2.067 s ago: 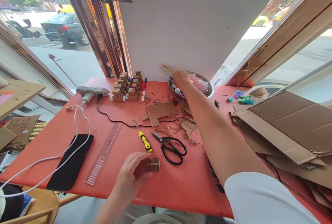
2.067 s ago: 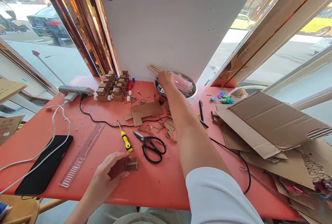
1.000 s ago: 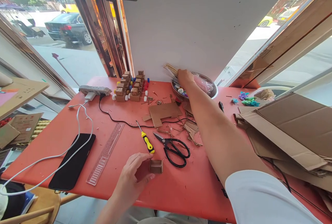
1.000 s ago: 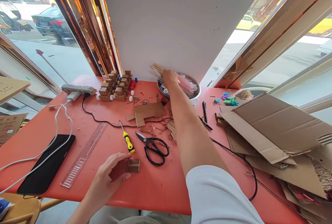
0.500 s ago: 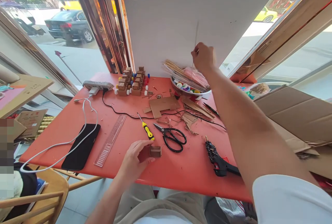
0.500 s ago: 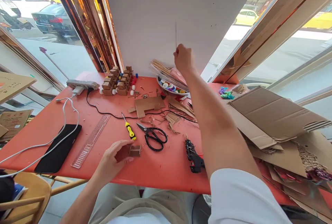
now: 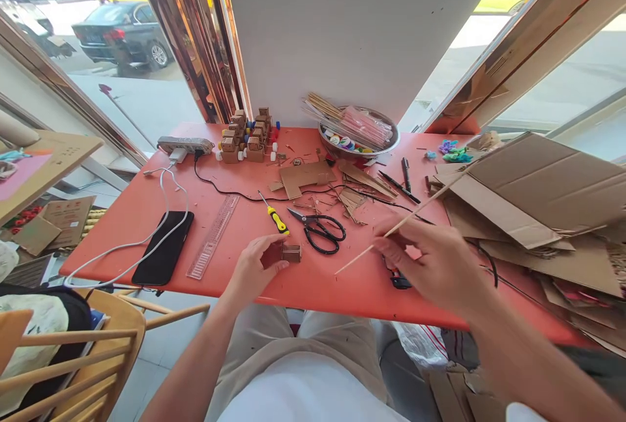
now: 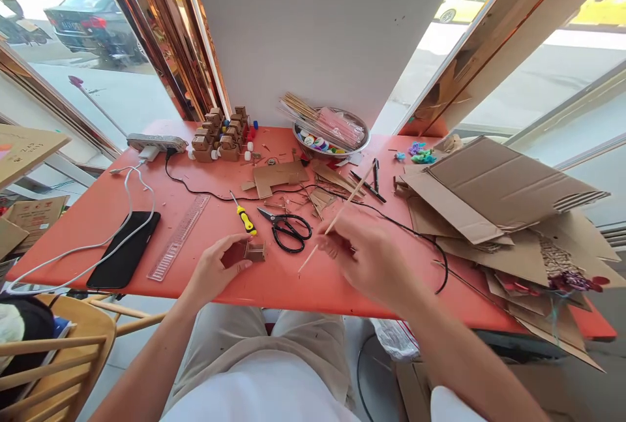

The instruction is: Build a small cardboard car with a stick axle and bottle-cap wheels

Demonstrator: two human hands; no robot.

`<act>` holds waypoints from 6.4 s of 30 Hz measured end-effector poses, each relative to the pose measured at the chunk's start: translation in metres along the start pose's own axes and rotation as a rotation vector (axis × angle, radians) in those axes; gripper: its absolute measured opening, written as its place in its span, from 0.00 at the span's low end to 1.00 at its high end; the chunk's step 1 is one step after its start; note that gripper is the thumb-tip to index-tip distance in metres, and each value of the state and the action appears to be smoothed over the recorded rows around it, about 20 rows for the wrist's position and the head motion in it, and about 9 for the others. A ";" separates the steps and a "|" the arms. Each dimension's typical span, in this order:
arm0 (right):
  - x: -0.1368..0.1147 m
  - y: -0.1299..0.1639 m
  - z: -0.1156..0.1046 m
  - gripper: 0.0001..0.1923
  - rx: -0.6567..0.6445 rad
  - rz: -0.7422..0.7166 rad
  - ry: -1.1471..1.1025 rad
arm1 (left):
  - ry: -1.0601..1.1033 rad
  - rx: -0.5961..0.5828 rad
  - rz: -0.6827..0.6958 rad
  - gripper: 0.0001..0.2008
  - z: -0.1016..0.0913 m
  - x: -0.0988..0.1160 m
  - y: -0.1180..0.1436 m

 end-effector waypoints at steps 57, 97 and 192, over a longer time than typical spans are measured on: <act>0.081 0.036 0.123 0.28 0.229 0.492 -0.876 | 0.091 0.128 0.052 0.18 -0.023 0.044 0.006; 0.087 0.028 0.088 0.09 -0.311 0.497 0.290 | -0.023 0.370 -0.052 0.10 -0.064 0.020 0.004; 0.086 0.035 0.079 0.09 -0.290 0.584 0.791 | 0.182 0.203 -0.108 0.14 -0.029 0.015 -0.004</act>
Point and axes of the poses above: each hand's wrist, its own y-axis away from the middle knuckle, its own z-axis out of the palm, x = y × z, the point moved 10 cm from there along -y, towards the middle knuckle, and after that the axes turned 4 degrees about z, right-handed, at the moved point
